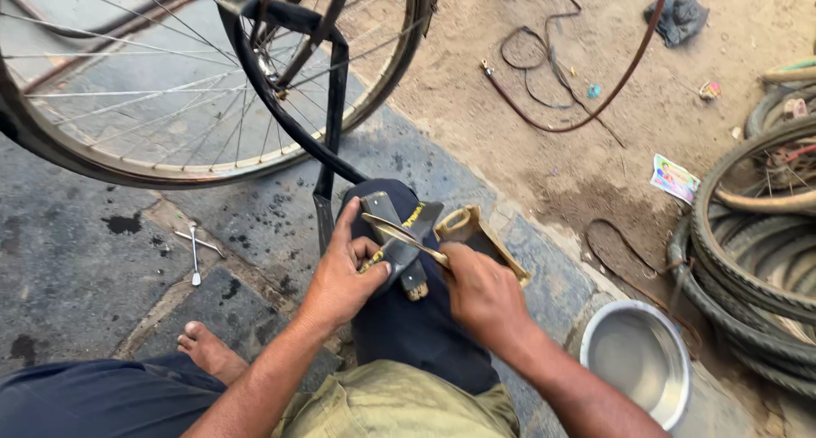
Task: The person uses a metal tool to scrape a bicycle inner tube, then inserts the inner tube into the tire and seats the tire onto the rim by hand. The person works on the rear wheel of a bicycle that is mounted on a stand.
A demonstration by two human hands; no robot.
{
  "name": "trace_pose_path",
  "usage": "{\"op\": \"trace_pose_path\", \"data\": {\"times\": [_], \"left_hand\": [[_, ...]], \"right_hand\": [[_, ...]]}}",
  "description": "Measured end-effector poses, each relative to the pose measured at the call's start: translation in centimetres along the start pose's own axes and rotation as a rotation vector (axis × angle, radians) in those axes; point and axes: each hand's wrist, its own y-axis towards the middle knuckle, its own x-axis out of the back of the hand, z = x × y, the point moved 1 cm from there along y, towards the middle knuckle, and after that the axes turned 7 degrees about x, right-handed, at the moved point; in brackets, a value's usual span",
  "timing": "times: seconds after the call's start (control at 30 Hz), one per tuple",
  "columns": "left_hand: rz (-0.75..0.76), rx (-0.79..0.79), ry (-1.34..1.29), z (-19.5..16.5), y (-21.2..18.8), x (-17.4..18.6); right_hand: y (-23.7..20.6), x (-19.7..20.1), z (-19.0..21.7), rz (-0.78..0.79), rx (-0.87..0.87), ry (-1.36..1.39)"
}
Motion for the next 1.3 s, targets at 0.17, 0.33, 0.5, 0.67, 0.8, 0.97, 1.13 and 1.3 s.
{"op": "trace_pose_path", "data": {"times": [0.17,0.33,0.5,0.67,0.8,0.97,1.13,1.3], "left_hand": [[-0.041,0.029,0.103,0.2,0.1,0.1],[-0.024,-0.004,0.091,0.5,0.2,0.2],[-0.025,0.001,0.104,0.7,0.2,0.2],[-0.024,-0.012,0.093,0.7,0.1,0.2],[-0.025,-0.018,0.141,0.7,0.1,0.3],[-0.054,-0.005,0.161,0.6,0.2,0.4],[-0.047,-0.016,0.150,0.7,0.2,0.5],[-0.015,-0.021,0.026,0.8,0.4,0.3]], "right_hand": [[-0.3,-0.1,-0.1,0.049,0.027,-0.021],[-0.3,-0.6,-0.4,0.009,-0.011,0.023],[-0.4,-0.8,-0.4,0.037,0.002,-0.070],[-0.4,-0.7,-0.3,-0.022,-0.041,0.049],[-0.1,-0.5,0.0,0.105,-0.116,-0.037],[0.1,0.0,0.5,-0.010,-0.032,-0.006],[0.6,-0.3,0.4,0.192,-0.154,-0.051],[0.1,-0.3,0.1,-0.058,0.004,0.038]]}}
